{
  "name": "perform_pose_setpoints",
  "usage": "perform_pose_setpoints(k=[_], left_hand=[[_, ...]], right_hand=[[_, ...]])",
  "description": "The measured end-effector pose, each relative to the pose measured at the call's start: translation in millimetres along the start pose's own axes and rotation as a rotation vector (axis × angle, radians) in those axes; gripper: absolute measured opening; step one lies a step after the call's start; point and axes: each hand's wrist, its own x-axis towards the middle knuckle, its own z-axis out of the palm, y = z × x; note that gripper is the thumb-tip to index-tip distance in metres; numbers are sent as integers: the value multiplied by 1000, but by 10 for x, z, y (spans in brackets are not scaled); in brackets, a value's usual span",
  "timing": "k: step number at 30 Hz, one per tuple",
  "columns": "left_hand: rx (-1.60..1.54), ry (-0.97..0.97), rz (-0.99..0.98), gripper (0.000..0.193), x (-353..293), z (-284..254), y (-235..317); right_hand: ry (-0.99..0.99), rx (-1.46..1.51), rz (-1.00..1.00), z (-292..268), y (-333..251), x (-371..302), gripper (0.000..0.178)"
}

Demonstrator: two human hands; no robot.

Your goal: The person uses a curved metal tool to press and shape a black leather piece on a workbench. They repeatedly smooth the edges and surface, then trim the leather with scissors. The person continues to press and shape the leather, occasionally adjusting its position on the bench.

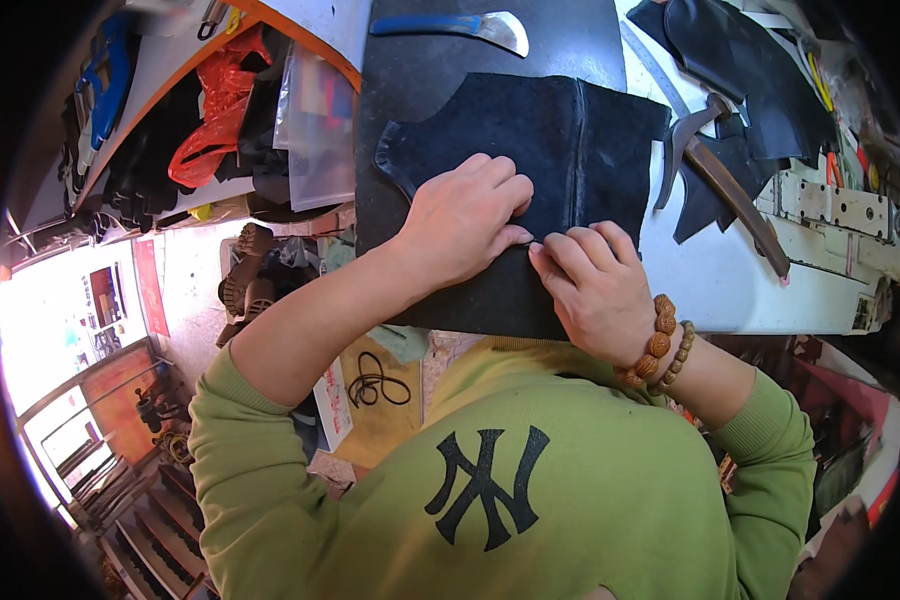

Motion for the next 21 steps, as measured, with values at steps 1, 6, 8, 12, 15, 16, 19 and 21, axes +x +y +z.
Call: perform_pose_setpoints(k=[1, 6, 8, 12, 15, 16, 19, 21], left_hand=[[1, 1, 4, 28, 3, -2, -9], [-21, -45, -12, 29, 29, 1, -52], [-50, -60, -32, 29, 33, -12, -64], [-152, -100, -66, 27, -8, -61, -73], [-156, -87, -53, 26, -40, -63, -56], [-142, -73, -43, 25, -45, -59, -51], [-104, -71, -38, 22, -45, -39, -38], [-82, -57, -3, 21, -42, -28, -34]], right_hand=[[-21, 20, 17, 3, -23, 6, 30], [-73, 40, 79, -15, -67, 19, 33], [-92, 34, 82, -14, -69, 25, 40], [-83, -7, 71, 7, -72, 27, 40], [-77, 1, 78, 14, -79, 22, 40], [-73, -1, 78, 15, -81, 19, 41], [-66, 11, 81, 3, -75, 16, 42], [-68, 43, 96, -9, -63, 18, 37]])
